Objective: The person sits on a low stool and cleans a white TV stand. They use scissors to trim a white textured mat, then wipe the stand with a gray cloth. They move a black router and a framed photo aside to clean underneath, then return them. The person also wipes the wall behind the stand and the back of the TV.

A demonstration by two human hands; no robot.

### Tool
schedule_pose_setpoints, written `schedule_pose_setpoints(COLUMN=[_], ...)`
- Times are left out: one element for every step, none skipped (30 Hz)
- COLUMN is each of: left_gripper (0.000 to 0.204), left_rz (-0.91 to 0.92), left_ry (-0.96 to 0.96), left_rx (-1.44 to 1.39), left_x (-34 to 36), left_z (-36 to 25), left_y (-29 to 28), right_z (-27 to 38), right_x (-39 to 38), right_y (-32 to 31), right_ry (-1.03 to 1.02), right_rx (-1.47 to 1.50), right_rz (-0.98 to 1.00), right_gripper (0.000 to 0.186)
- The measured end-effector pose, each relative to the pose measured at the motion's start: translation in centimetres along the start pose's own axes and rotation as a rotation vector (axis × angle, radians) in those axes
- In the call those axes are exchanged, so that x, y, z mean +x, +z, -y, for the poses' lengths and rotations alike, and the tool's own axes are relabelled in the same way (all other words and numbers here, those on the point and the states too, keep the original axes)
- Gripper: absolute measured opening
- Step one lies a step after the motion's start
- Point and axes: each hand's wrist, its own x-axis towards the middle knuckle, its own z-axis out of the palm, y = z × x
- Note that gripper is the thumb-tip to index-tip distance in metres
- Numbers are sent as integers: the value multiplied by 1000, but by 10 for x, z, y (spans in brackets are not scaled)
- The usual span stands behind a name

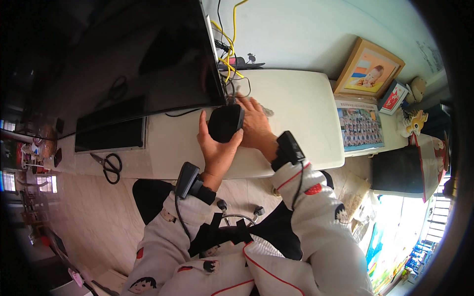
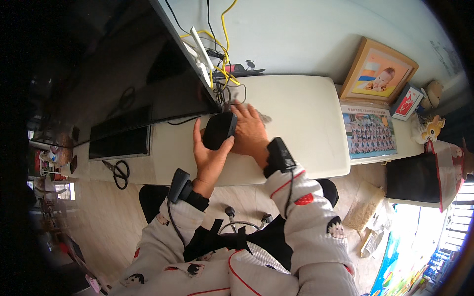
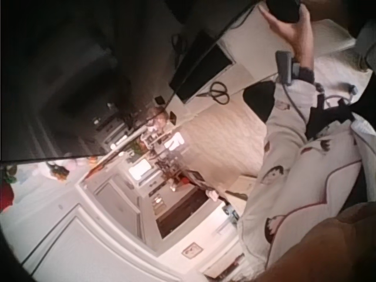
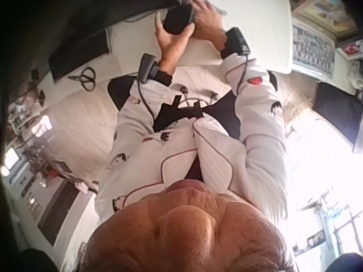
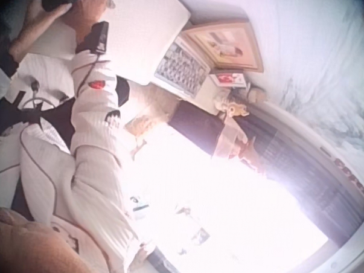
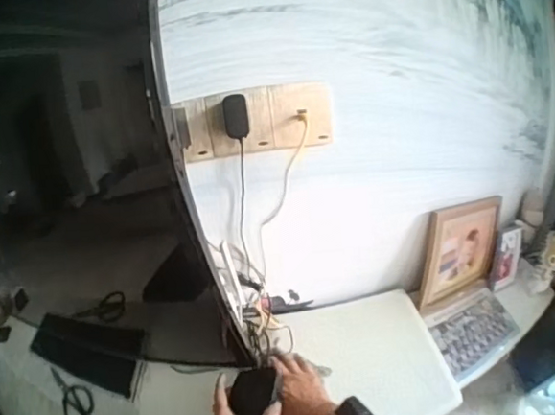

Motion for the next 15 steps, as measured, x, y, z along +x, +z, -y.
schedule_pose_setpoints(left_gripper=[103,103,103,103,103,102,102,101,101,102,102,103,104,104,105], left_rz=[-11,-8,-15,-22,-27,-38,-30,-23,-15,-2,10,21,33,31,33], left_ry=[8,82,104,134,135,214,222,230,219,208,193,178,163,175,185], left_rx=[109,96,146,178,211,246,267,288,309,346,336,326,316,315,313], left_x=[2,3,4,4,4,3,2,0,-1,-4,-6,-7,-8,-8,-8], left_z=[1,1,2,2,3,3,4,5,5,6,8,10,12,14,17], left_y=[-1,-4,-6,-8,-9,-9,-9,-10,-11,-12,-13,-14,-14,-15,-16], right_z=[1,0,-3,-9,-16,-22,-29,-34,-39,-45,-49,-58,-67,-79,-93], right_x=[11,23,32,37,42,48,53,59,63,67,70,73,76,77,75], right_y=[5,10,13,14,13,12,9,7,5,2,1,-2,-3,-4,-6], right_ry=[-33,-78,-94,-181,-223,-261,-302,-330,-346,-343,-330,-210,-134,-80,7], right_rx=[-32,-46,-59,-21,-45,-62,-78,-128,-121,-124,-129,-35,10,70,111], right_rz=[-25,-78,-54,-59,-52,-14,-1,-52,-112,-137,-117,15,-32,-112,-155], right_gripper=[74,72,71,67,66,65,64,59,56,53,51,57,58,59,60])
